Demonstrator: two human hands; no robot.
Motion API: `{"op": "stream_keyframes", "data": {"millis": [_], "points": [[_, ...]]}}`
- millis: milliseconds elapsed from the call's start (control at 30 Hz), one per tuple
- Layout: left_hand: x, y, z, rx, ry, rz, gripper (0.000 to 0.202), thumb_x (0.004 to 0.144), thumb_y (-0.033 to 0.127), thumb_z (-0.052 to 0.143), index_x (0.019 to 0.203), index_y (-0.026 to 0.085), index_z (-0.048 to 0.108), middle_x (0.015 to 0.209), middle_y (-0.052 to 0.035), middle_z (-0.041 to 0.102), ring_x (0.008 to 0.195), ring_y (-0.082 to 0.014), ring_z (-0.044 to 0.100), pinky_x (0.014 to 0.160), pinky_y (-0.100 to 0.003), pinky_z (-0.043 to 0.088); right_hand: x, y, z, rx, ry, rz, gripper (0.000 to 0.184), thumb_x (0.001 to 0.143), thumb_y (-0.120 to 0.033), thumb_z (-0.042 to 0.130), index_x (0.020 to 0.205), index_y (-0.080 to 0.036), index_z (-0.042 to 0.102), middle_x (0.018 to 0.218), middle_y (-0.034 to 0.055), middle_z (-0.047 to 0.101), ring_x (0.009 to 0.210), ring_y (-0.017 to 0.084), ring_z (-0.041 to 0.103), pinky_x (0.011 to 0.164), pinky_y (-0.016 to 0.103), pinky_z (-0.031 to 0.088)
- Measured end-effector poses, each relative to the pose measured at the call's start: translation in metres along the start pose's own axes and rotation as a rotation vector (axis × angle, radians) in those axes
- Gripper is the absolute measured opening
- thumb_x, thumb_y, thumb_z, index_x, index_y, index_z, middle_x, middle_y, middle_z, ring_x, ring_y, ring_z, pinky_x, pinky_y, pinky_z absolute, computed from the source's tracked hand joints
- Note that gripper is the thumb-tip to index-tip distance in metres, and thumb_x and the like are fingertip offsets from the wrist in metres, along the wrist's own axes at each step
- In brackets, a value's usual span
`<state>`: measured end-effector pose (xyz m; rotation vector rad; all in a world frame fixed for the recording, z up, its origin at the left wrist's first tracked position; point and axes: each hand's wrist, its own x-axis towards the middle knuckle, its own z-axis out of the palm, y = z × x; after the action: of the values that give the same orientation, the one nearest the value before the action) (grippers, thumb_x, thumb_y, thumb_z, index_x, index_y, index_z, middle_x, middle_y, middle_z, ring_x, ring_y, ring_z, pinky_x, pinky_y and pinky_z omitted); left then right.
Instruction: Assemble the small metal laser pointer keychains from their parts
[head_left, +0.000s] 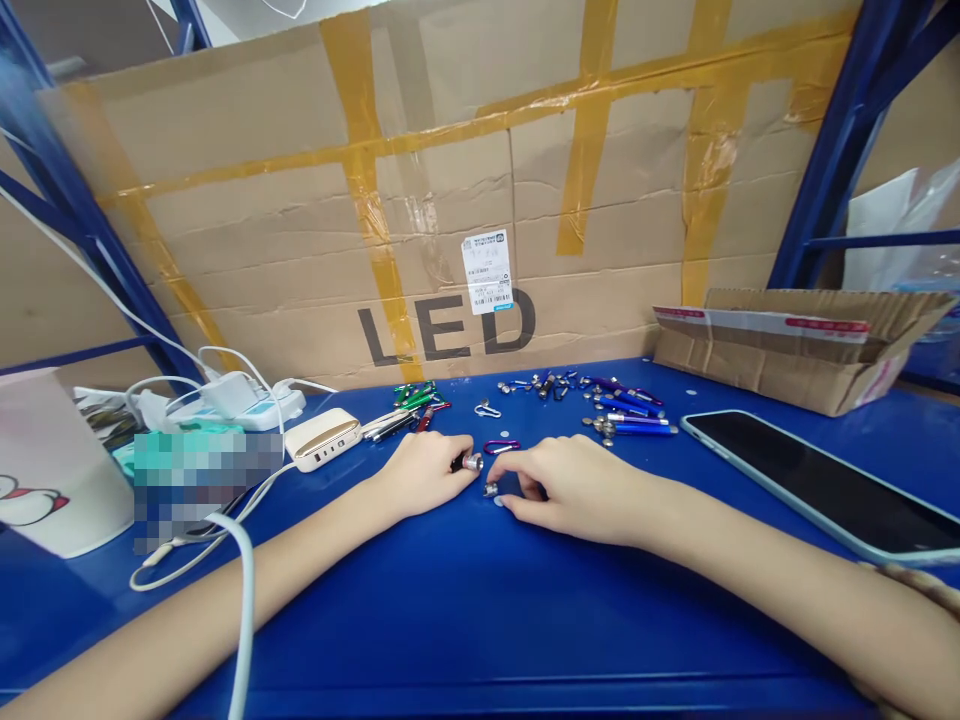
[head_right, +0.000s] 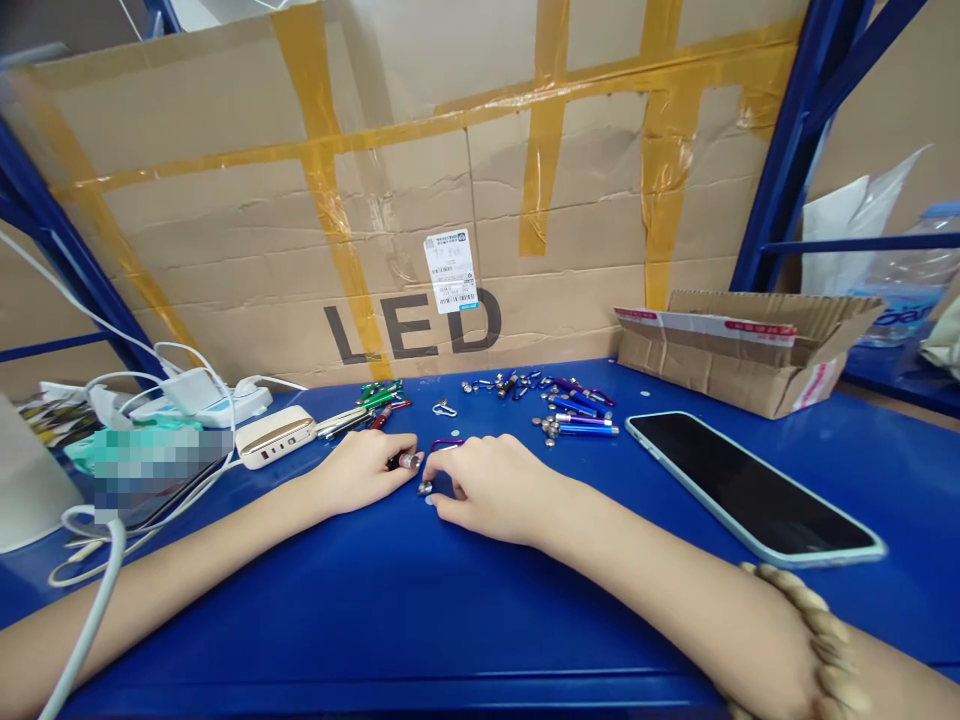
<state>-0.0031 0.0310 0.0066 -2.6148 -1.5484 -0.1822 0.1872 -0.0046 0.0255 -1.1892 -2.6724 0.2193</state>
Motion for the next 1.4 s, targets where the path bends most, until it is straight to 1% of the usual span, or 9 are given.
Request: {"op": "stream_keyframes", "data": {"millis": [67, 167, 300, 400, 633, 833, 1033, 1233, 1400], "points": [[0.001, 0.000, 0.000, 0.014, -0.001, -0.005, 0.020, 0.079, 0.033, 0.039, 0.070, 0.021, 0.053, 0.062, 0.0003, 0.060, 0.063, -0.0179, 0.058, 0.049, -0.024, 0.023, -0.001, -0.001, -0.001, -0.041, -0.008, -0.025, 0.027, 0.082, -0.033, 0.044, 0.103, -0.026, 0.060, 0.073, -0.0011, 0.065, 0.058, 0.010, 0.055, 0.052, 0.021, 0.027], [0.001, 0.000, 0.000, 0.029, -0.002, 0.000, 0.021, 0.080, 0.032, 0.039, 0.071, 0.021, 0.054, 0.061, 0.0004, 0.060, 0.061, -0.0169, 0.056, 0.049, -0.024, 0.024, -0.002, -0.002, 0.000, -0.125, -0.010, -0.038, 0.026, 0.083, -0.031, 0.042, 0.101, -0.026, 0.060, 0.078, 0.0004, 0.065, 0.058, 0.011, 0.056, 0.051, 0.021, 0.026], [0.002, 0.000, 0.000, 0.026, -0.014, -0.007, 0.020, 0.080, 0.031, 0.040, 0.070, 0.021, 0.054, 0.059, 0.0014, 0.057, 0.058, -0.0151, 0.053, 0.050, -0.023, 0.026, -0.005, -0.004, 0.004, -0.208, -0.013, -0.062, 0.024, 0.084, -0.031, 0.042, 0.098, -0.025, 0.060, 0.086, 0.0017, 0.066, 0.067, 0.016, 0.060, 0.052, 0.023, 0.028], [0.003, 0.001, 0.001, 0.022, -0.015, -0.023, 0.021, 0.080, 0.033, 0.039, 0.067, 0.021, 0.052, 0.056, 0.0023, 0.054, 0.056, -0.0141, 0.051, 0.050, -0.023, 0.025, -0.008, -0.006, 0.007, -0.241, -0.013, -0.085, 0.023, 0.085, -0.033, 0.043, 0.097, -0.023, 0.060, 0.085, 0.0030, 0.066, 0.067, 0.017, 0.061, 0.051, 0.025, 0.029], [0.004, 0.001, 0.002, -0.014, -0.003, -0.042, 0.023, 0.080, 0.033, 0.038, 0.063, 0.020, 0.044, 0.051, 0.0043, 0.047, 0.050, -0.0111, 0.042, 0.050, -0.022, 0.024, -0.014, -0.008, 0.007, -0.201, 0.017, -0.117, 0.020, 0.085, -0.029, 0.043, 0.089, -0.022, 0.061, 0.079, 0.0016, 0.064, 0.067, 0.015, 0.060, 0.052, 0.025, 0.028], [0.004, 0.001, 0.002, -0.024, -0.015, -0.033, 0.025, 0.081, 0.034, 0.036, 0.060, 0.019, 0.040, 0.050, 0.0040, 0.043, 0.049, -0.0109, 0.038, 0.050, -0.022, 0.023, -0.015, -0.010, 0.006, -0.183, 0.020, -0.109, 0.020, 0.085, -0.026, 0.043, 0.087, -0.021, 0.062, 0.079, 0.0015, 0.064, 0.067, 0.015, 0.059, 0.051, 0.025, 0.025], [0.004, 0.003, 0.001, -0.012, -0.011, -0.041, 0.024, 0.080, 0.033, 0.037, 0.061, 0.020, 0.043, 0.051, 0.0036, 0.045, 0.049, -0.0114, 0.041, 0.050, -0.023, 0.025, -0.015, -0.007, 0.007, -0.192, 0.040, -0.139, 0.022, 0.086, -0.026, 0.041, 0.092, -0.021, 0.061, 0.080, 0.0023, 0.064, 0.068, 0.015, 0.059, 0.054, 0.025, 0.030], [0.003, 0.003, 0.000, -0.001, -0.017, -0.050, 0.022, 0.079, 0.033, 0.038, 0.062, 0.020, 0.045, 0.050, 0.0038, 0.046, 0.049, -0.0116, 0.042, 0.050, -0.023, 0.024, -0.016, -0.008, 0.005, -0.169, 0.020, -0.117, 0.023, 0.085, -0.026, 0.041, 0.093, -0.020, 0.061, 0.080, 0.0044, 0.064, 0.070, 0.015, 0.060, 0.058, 0.025, 0.034], [0.004, 0.002, 0.000, 0.014, -0.018, -0.048, 0.022, 0.079, 0.032, 0.038, 0.062, 0.020, 0.044, 0.050, 0.0042, 0.045, 0.049, -0.0109, 0.041, 0.049, -0.023, 0.024, -0.017, -0.009, 0.004, -0.128, -0.034, -0.091, 0.023, 0.085, -0.027, 0.042, 0.092, -0.021, 0.063, 0.081, 0.0044, 0.064, 0.071, 0.015, 0.060, 0.063, 0.026, 0.039]]}}
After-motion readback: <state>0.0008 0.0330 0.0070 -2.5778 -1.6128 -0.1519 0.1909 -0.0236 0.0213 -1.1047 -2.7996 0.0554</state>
